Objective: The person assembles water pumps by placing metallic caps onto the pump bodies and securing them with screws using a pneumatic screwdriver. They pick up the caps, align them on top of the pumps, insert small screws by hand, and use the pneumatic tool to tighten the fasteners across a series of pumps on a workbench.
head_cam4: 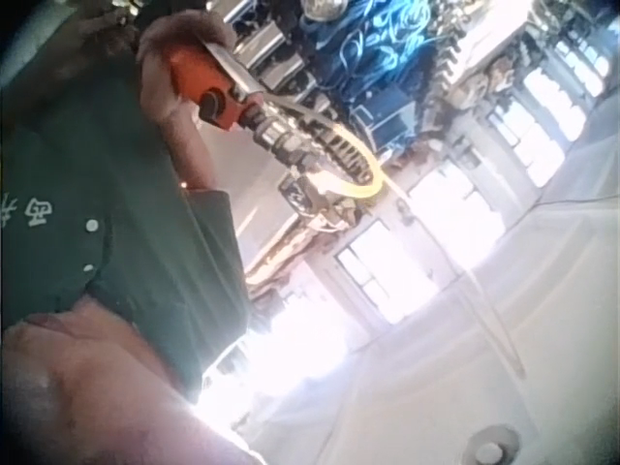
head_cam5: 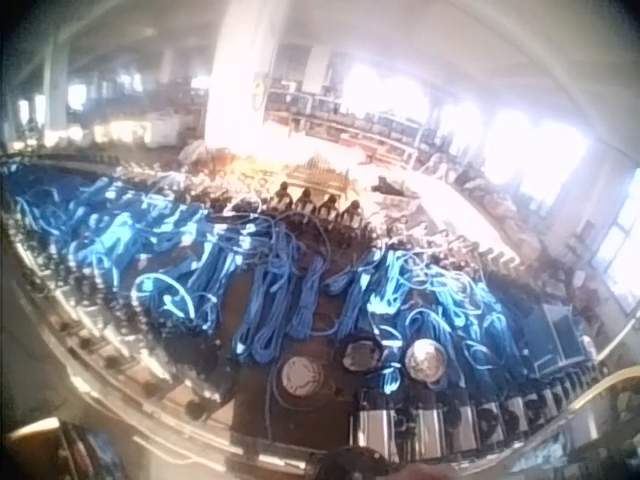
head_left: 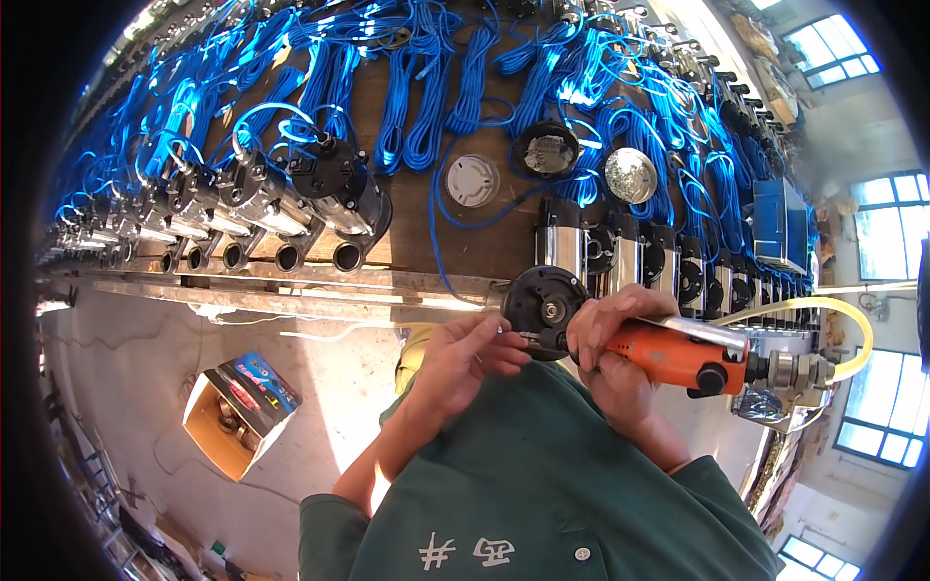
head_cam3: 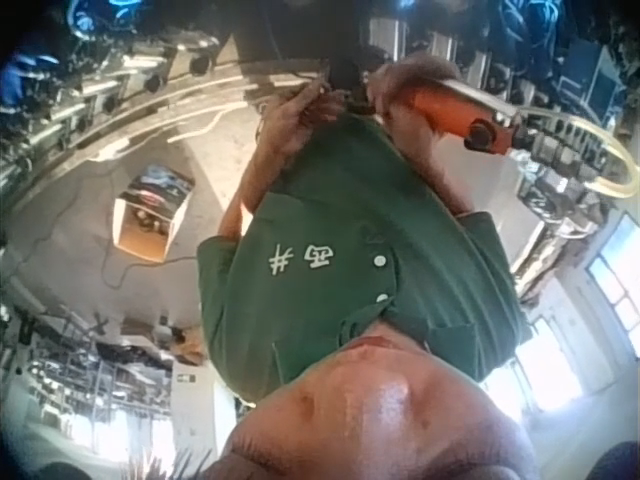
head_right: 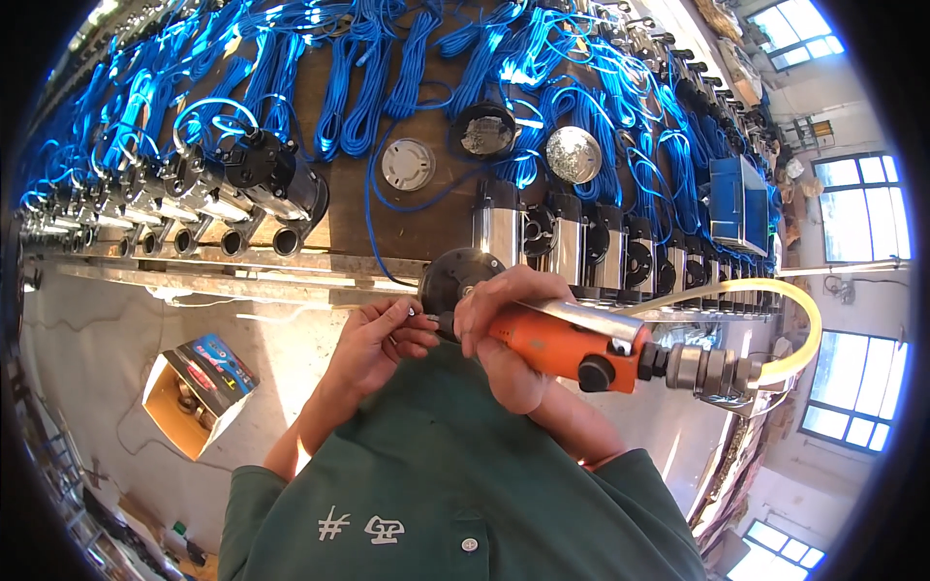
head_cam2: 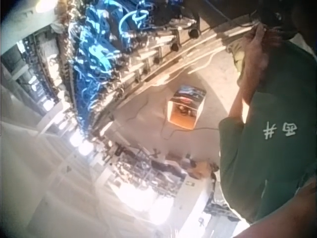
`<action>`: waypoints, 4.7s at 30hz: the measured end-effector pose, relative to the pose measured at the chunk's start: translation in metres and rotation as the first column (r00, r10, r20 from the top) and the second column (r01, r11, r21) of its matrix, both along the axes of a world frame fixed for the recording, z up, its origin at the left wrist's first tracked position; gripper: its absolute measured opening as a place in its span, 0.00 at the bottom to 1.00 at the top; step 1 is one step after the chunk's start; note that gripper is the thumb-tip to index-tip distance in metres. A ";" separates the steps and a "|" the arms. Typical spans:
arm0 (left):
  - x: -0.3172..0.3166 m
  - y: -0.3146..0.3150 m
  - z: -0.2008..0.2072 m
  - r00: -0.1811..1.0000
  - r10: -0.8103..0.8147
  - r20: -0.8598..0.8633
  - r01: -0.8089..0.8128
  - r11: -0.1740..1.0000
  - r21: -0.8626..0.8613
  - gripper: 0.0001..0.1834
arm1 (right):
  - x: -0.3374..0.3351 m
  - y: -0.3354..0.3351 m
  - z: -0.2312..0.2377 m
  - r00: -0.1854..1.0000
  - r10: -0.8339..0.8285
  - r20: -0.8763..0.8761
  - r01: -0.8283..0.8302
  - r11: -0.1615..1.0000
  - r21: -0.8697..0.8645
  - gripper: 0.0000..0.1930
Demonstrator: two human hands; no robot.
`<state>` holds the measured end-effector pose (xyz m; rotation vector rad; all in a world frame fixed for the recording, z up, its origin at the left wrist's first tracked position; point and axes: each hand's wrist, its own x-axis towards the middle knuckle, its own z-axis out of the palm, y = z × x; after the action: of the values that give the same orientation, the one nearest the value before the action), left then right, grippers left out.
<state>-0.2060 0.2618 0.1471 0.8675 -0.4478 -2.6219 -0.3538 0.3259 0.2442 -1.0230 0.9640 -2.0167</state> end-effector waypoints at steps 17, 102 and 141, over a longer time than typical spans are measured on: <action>-0.015 0.004 0.010 0.996 -0.077 -0.043 0.078 0.997 0.014 0.13 | -0.010 -0.001 -0.008 1.000 0.021 0.017 -0.022 1.000 0.014 0.22; -0.104 -0.003 0.039 0.937 -0.269 0.223 0.347 0.635 -0.690 0.12 | -0.075 0.044 -0.010 0.918 -0.384 0.099 0.394 0.912 -0.113 0.21; -0.063 -0.037 0.025 0.990 -0.131 -0.049 0.129 0.991 -0.034 0.07 | -0.051 -0.010 0.006 0.970 -0.225 0.088 0.234 0.967 -0.105 0.22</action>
<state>-0.2686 0.2252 0.1723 0.7844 -0.5463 -2.7407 -0.4050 0.3160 0.2499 -0.9224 0.9739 -2.3083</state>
